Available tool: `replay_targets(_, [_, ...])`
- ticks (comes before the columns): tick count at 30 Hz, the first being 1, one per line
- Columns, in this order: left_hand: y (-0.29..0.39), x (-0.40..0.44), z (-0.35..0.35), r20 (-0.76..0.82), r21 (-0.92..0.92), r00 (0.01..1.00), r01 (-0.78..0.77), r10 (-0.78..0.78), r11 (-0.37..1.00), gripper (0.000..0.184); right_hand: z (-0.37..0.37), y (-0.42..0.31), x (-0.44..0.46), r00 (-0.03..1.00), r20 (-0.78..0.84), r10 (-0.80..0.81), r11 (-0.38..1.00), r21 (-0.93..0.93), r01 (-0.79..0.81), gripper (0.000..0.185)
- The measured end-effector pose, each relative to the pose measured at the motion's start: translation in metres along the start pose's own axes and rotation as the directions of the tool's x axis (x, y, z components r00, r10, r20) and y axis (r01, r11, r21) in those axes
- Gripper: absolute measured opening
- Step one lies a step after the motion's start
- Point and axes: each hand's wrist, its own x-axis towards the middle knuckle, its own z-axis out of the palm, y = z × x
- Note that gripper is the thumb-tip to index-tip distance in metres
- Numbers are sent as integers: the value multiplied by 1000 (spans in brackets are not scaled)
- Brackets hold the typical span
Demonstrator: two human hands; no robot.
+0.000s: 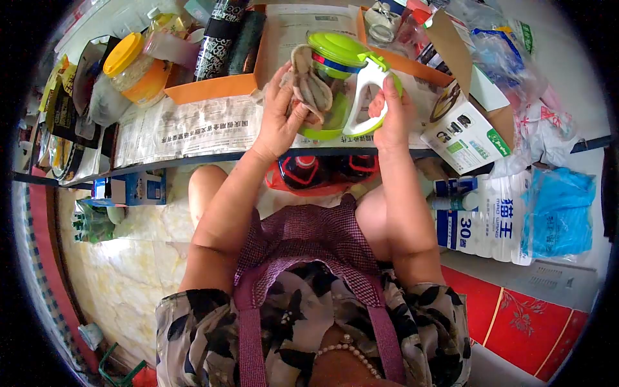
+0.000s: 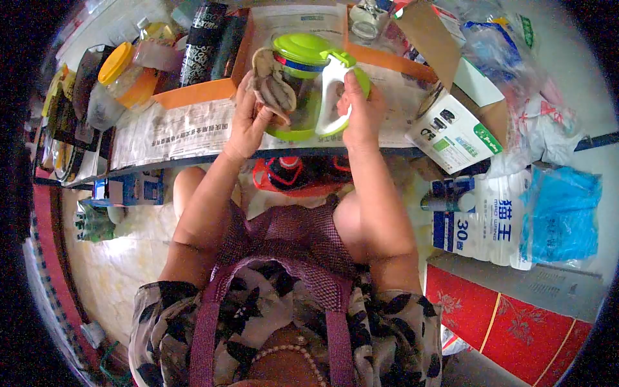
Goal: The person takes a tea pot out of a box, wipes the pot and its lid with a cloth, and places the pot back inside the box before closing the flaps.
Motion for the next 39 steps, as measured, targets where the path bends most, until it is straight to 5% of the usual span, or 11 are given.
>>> replay_targets(5, [25,-6,14,91,452,980,-198,176,870,43,-2,8,0,996,85,-34,977,-205,51,40])
replay_targets(8, [37,-17,26,128,503,970,-244,207,829,47,16,1,-12,992,62,112,994,-20,-111,57])
replay_targets(12, [45,-19,35,84,337,952,-305,294,891,61,2,-3,-21,895,323,307,951,-124,-282,65])
replay_targets(16, [47,-14,42,-111,164,923,-348,368,923,61,25,5,-34,986,82,144,948,-297,-114,54])
replay_targets(18, [54,-13,43,-133,144,918,-356,374,923,58,16,4,-33,923,345,-168,757,-555,345,53])
replay_targets(20, [54,-18,46,-38,135,923,-376,384,917,55,4,4,-32,691,650,-316,345,-600,722,53])
replay_targets(22, [48,-25,54,44,109,920,-392,390,913,52,2,4,-28,952,304,28,953,-295,66,54])
replay_targets(24, [39,-30,62,42,92,900,-437,435,895,52,-7,7,-21,871,232,434,868,150,-473,56])
replay_targets(27, [31,-40,63,95,132,891,-453,443,882,45,25,-15,-35,947,16,321,942,-111,-318,59])
replay_targets(31, [28,-53,57,296,219,860,-486,417,846,37,11,-10,-25,974,-1,228,927,-305,-218,53])
replay_targets(39, [32,-68,44,652,259,748,-372,122,891,32,1,-1,-16,980,21,197,964,-184,-190,50])
